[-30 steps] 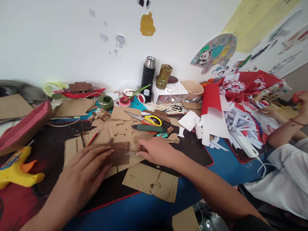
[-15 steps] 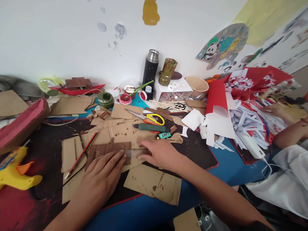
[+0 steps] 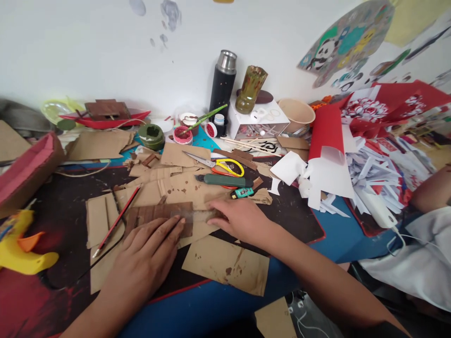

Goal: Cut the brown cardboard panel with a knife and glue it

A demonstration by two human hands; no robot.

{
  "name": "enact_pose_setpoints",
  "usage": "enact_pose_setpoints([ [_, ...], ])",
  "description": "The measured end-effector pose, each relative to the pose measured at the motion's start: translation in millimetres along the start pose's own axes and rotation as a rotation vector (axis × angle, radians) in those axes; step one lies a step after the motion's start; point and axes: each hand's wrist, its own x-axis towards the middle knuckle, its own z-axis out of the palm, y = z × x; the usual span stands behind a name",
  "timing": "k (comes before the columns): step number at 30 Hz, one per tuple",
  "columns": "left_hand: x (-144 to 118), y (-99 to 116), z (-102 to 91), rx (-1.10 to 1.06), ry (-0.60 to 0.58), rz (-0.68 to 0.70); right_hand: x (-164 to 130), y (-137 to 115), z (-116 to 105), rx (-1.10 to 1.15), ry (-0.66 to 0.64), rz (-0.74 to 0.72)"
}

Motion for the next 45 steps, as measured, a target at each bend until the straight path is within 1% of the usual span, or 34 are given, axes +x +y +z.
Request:
enact_pose_setpoints([
  [3,-1.7,-0.1,1.3,-0.014,-0.013,-0.014,0.1,1.5,0.9,0.019,0.021,-0.02],
  [9,-3.0,-2.2,2.6,-0.014,-0.037,0.071,0.2,3.9,4.7,0.05,0.035,-0.029],
  [14,-3.5,-3.2,3.1,0.002,-0.06,0.088,0.8,3.8,4.2,0.023,0.012,-0.031],
  [23,2.6,-3.4,-3.4,0.006,-0.056,0.129,-2.0,3.6,5.1,0.065,0.027,-0.013],
  [29,-3.8,-3.2,0.1,-0.024,-0.076,0.093,-2.5,5.8,7.7,0.066,0.03,-0.025],
  [32,-6.9,-2.7,2.0,-0.033,-0.087,0.068,-2.3,6.9,10.2,0.074,0.057,-0.039],
  [35,-7.6,-2.6,2.0,-0.034,-0.099,0.066,-2.3,7.7,11.7,0.069,0.069,-0.048],
  [41,-5.3,-2.8,-1.5,-0.03,-0.113,0.088,-2.0,9.0,10.2,0.045,0.051,-0.046],
  [45,-4.1,-2.6,-2.4,-0.04,-0.119,0.07,-1.6,9.8,8.4,0.051,0.062,-0.048],
])
